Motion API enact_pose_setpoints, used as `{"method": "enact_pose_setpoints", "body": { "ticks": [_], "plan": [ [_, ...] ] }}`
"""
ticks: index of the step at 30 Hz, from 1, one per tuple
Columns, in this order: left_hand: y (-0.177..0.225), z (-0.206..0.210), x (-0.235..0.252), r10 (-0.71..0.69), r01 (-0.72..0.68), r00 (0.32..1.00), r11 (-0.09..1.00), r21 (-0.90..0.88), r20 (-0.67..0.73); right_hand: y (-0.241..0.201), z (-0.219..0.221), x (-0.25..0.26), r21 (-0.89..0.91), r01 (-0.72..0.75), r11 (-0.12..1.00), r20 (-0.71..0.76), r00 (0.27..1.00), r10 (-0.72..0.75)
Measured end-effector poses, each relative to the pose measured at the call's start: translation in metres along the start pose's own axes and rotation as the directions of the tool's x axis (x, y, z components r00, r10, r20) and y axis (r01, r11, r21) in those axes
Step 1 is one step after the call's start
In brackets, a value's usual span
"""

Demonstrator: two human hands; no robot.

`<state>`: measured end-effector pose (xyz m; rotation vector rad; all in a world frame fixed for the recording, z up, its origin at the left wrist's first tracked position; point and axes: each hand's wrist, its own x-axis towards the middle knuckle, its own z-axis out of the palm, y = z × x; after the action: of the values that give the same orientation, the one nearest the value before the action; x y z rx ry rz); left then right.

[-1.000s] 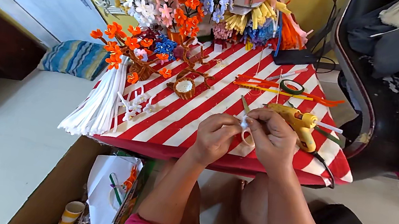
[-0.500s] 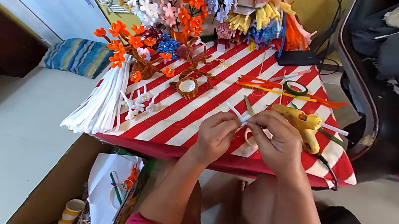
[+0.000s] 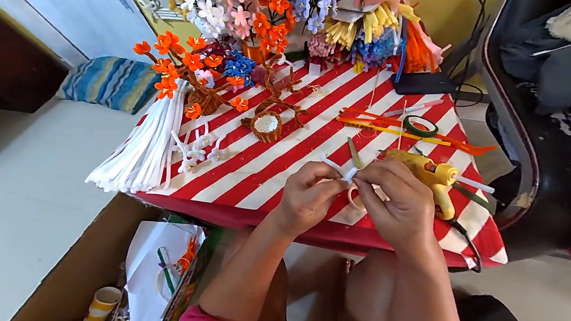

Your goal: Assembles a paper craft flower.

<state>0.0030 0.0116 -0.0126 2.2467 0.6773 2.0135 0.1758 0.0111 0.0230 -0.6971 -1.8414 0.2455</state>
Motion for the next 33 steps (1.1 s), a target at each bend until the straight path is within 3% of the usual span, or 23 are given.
{"method": "enact_pose_setpoints", "body": {
  "ticks": [12, 33],
  "plan": [
    [-0.005, -0.006, 0.004, 0.223, -0.223, 0.974, 0.975, 0.003, 0.039, -0.004, -0.010, 0.001, -0.025, 0.055, 0.998, 0.082, 0.995, -0.052],
    [-0.004, -0.003, 0.002, 0.186, -0.189, 0.981, 0.981, 0.038, 0.054, -0.003, -0.013, 0.001, -0.070, 0.096, 0.993, 0.105, 0.991, -0.088]
  ]
}}
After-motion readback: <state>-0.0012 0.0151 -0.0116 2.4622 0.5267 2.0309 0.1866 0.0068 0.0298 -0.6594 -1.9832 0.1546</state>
